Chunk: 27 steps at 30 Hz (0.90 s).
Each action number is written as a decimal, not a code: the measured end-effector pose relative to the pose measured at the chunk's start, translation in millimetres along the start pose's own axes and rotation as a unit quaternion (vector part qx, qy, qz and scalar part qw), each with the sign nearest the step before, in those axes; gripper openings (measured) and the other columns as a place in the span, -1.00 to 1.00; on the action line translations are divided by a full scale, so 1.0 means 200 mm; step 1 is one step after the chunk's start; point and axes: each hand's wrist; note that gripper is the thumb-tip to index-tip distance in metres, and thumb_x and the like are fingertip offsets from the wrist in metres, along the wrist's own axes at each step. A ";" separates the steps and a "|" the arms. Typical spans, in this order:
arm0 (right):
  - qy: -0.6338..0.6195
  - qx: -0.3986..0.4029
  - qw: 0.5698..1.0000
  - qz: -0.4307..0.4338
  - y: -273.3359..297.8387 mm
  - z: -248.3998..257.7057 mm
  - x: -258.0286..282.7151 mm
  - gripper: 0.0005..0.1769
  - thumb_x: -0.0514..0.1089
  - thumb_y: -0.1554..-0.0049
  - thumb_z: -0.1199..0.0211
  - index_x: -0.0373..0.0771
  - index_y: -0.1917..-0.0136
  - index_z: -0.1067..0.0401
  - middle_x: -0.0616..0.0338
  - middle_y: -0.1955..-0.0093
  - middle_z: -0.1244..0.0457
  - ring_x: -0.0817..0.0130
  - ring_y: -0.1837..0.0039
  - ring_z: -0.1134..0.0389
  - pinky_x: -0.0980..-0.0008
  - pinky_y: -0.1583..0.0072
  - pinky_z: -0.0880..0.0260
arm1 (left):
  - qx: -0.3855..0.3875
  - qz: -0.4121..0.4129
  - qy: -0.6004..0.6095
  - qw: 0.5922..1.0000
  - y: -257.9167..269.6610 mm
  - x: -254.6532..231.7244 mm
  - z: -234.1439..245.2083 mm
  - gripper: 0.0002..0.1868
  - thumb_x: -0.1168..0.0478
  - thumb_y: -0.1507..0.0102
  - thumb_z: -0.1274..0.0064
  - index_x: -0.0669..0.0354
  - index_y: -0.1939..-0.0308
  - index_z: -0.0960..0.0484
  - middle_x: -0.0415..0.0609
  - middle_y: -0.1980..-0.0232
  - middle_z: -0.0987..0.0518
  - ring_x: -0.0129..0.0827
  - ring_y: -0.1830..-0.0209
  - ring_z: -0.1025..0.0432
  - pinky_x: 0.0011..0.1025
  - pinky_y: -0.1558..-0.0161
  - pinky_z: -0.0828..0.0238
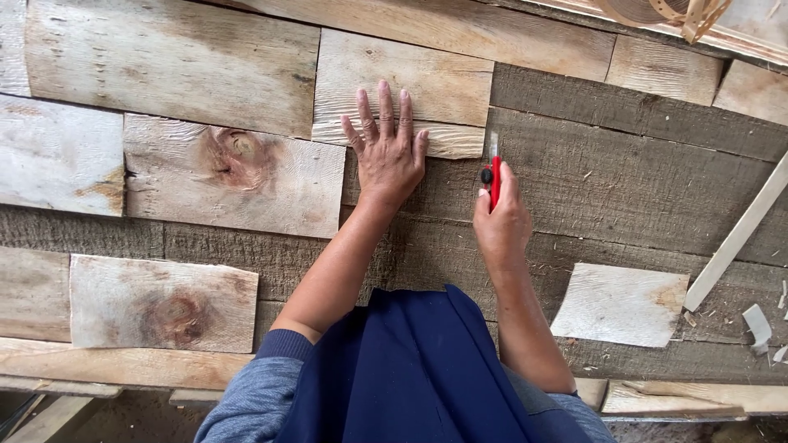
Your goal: Cutting and trimming thin wood panels using a utility knife in a workshop environment.
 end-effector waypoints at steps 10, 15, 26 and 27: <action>-0.207 0.070 0.976 -0.011 0.14 0.21 0.17 -0.70 -0.33 -0.33 -0.02 -0.27 -0.28 -0.03 0.06 0.15 -0.31 0.37 0.33 -0.44 0.56 0.52 -0.38 | -0.143 -0.055 -0.070 0.986 0.11 0.00 -0.13 -0.25 -0.26 -0.54 0.46 0.12 -0.64 0.11 0.08 -0.67 0.47 0.01 -0.60 0.73 0.08 -0.49 1.01; -0.241 0.113 0.963 -0.039 0.36 0.16 0.21 -0.64 -0.08 -0.22 -0.10 -0.16 -0.25 -0.19 -0.24 -0.07 -0.30 -0.23 -0.10 -0.42 -0.06 -0.09 -0.39 | -0.239 -0.207 0.159 0.935 0.57 -0.18 -0.23 -0.29 0.19 -0.19 -0.12 0.09 -0.45 -0.37 0.16 -0.50 -0.28 0.30 -0.49 -0.16 0.19 -0.28 -0.26; -0.217 -0.042 0.972 -0.084 0.89 0.26 -0.57 -0.73 -0.08 -0.09 -0.27 -0.20 0.11 -0.22 -0.16 0.13 -0.20 -0.28 -0.07 -0.32 -0.14 -0.05 -0.31 | 0.054 -0.207 0.382 0.899 1.31 -0.76 -0.35 -0.60 0.35 -0.30 0.12 0.03 -0.20 -0.60 0.07 -0.10 -0.62 0.00 -0.16 -0.49 -0.14 -0.15 -0.47; -0.198 -0.069 0.976 -0.063 0.93 0.29 -0.66 -0.73 -0.12 -0.10 -0.26 -0.24 0.11 -0.20 -0.17 0.12 -0.14 -0.32 -0.06 -0.29 -0.15 -0.03 -0.30 | 0.099 -0.164 0.422 0.886 1.34 -0.83 -0.42 -0.65 0.32 -0.33 0.10 0.07 -0.16 -0.62 0.10 -0.09 -0.62 0.04 -0.18 -0.47 -0.11 -0.16 -0.44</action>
Point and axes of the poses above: each hand's wrist, its own y-axis away from the middle knuckle, its own z-axis out of the back of the hand, x = y × z
